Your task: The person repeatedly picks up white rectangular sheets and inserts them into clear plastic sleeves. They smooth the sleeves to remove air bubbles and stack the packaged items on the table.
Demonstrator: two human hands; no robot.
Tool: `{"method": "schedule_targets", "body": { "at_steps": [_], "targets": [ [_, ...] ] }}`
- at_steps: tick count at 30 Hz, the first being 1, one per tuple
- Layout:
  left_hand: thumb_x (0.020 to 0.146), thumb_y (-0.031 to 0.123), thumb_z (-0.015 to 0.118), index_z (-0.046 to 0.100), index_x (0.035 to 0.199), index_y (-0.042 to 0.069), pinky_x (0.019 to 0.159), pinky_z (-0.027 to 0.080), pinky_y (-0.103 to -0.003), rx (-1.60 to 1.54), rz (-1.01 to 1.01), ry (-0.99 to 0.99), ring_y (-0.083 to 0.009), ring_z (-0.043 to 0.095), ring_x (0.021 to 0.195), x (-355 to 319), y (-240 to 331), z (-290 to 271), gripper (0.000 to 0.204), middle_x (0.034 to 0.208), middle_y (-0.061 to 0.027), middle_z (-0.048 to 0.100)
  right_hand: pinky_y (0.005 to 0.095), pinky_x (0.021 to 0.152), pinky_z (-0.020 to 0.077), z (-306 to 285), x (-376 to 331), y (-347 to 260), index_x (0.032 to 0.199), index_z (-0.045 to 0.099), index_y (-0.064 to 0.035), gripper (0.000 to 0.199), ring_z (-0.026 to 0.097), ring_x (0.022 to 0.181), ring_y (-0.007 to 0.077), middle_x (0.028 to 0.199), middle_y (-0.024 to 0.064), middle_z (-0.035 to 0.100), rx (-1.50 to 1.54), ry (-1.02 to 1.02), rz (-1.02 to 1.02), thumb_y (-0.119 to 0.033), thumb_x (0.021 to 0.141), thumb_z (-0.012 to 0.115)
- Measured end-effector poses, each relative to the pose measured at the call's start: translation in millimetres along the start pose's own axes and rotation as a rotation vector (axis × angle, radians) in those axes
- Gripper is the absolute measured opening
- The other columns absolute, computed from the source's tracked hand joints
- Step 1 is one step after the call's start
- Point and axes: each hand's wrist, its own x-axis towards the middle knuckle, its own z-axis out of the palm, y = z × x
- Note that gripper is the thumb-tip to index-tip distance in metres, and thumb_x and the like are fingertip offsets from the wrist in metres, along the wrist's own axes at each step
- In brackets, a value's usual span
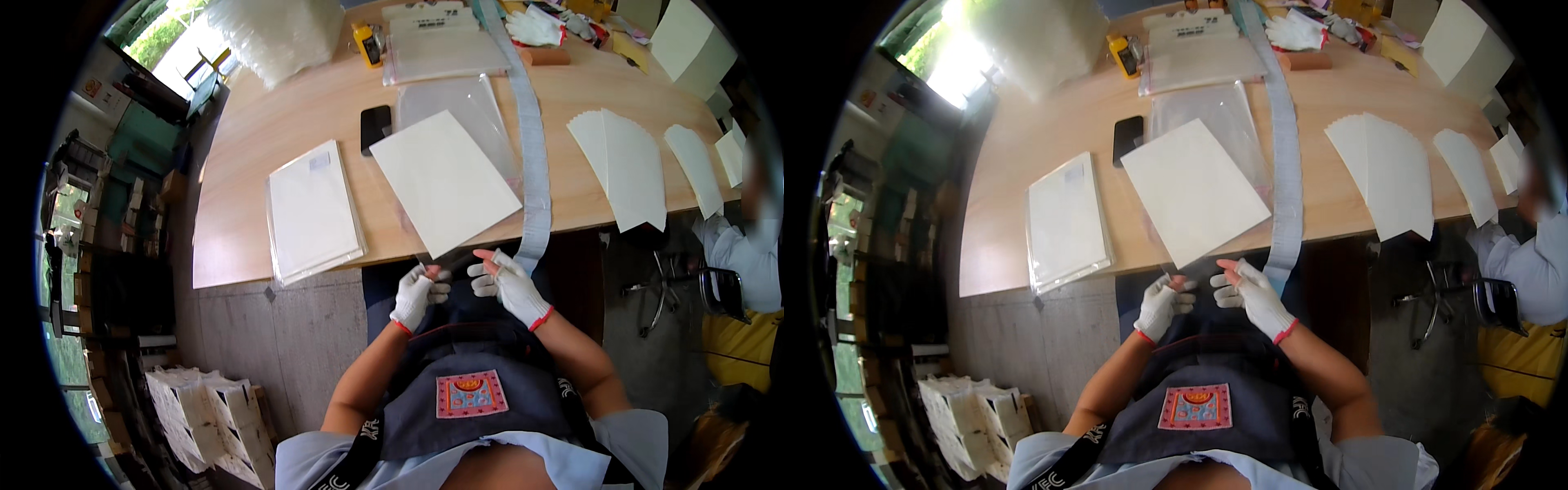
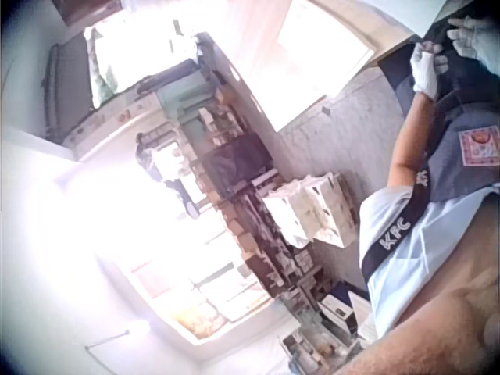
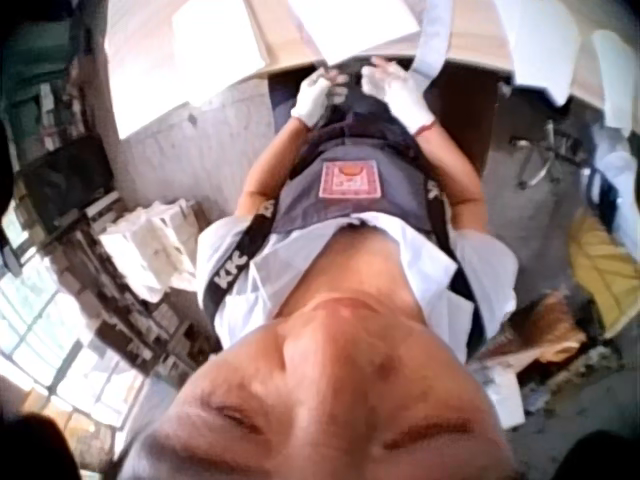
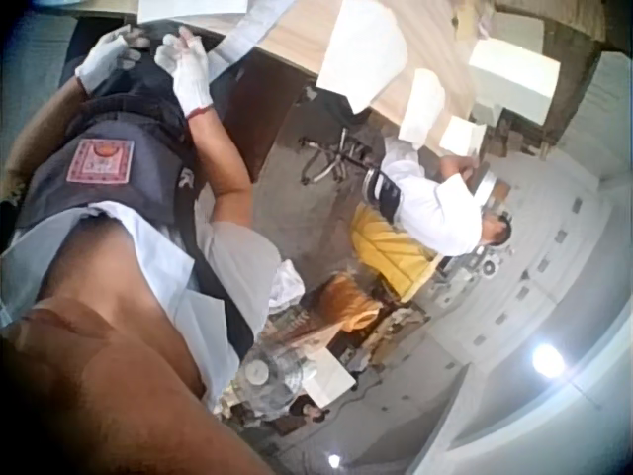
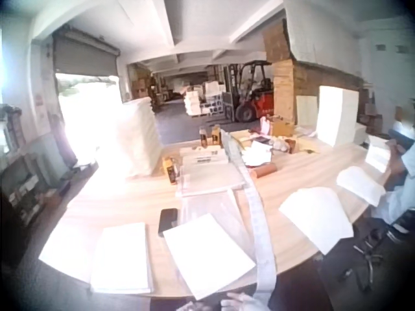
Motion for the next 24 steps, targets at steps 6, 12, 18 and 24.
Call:
{"method": "schedule_targets", "body": {
  "at_steps": [6,12,18,24],
  "targets": [
    [0.091,0.025,0.051,0.055,0.097,0.004,0.059,0.052,-0.026,0.046,0.012,0.013,-0.0149,0.062,0.069,-4,2,-11,0.022,0.093,-0.0077,0.064,0.0325,0.05,0.0463,36,18,-10,0.093,0.057,-0.0107,0.012,0.062,0.059,0.0185,0.065,0.0096,0.061,-1.29,-0.12,-0.532,-0.016,0.084,0.051],
    [0.091,0.024,0.05,0.056,0.093,0.003,0.059,0.049,-0.024,0.0,0.034,-0.006,-0.0139,0.061,0.069,-12,3,-13,0.021,0.087,-0.0067,0.062,0.0377,0.047,0.0467,59,43,6,0.084,0.052,-0.0132,0.01,0.063,0.058,0.0245,0.061,0.0075,0.061,-1.853,-0.156,-0.706,-0.023,0.083,0.052],
    [0.089,0.019,0.052,0.058,0.086,0.002,0.054,0.051,-0.025,-0.053,0.031,0.05,-0.0143,0.062,0.063,-1,-5,-22,0.018,0.078,-0.0069,0.063,0.0337,0.047,0.0481,60,49,4,0.088,0.052,-0.0088,0.011,0.063,0.055,0.0211,0.058,0.0071,0.06,-1.87,-0.345,-0.742,-0.016,0.08,0.055],
    [0.089,0.024,0.052,0.059,0.087,0.004,0.055,0.051,-0.026,0.079,0.066,0.121,-0.0147,0.062,0.063,-17,-2,-36,0.022,0.09,-0.0124,0.066,0.0273,0.05,0.0474,-54,2,-26,0.09,0.055,-0.0042,0.008,0.055,0.055,0.0116,0.071,0.0065,0.059,-0.013,0.224,-0.226,-0.01,0.086,0.051]
  ]
}}
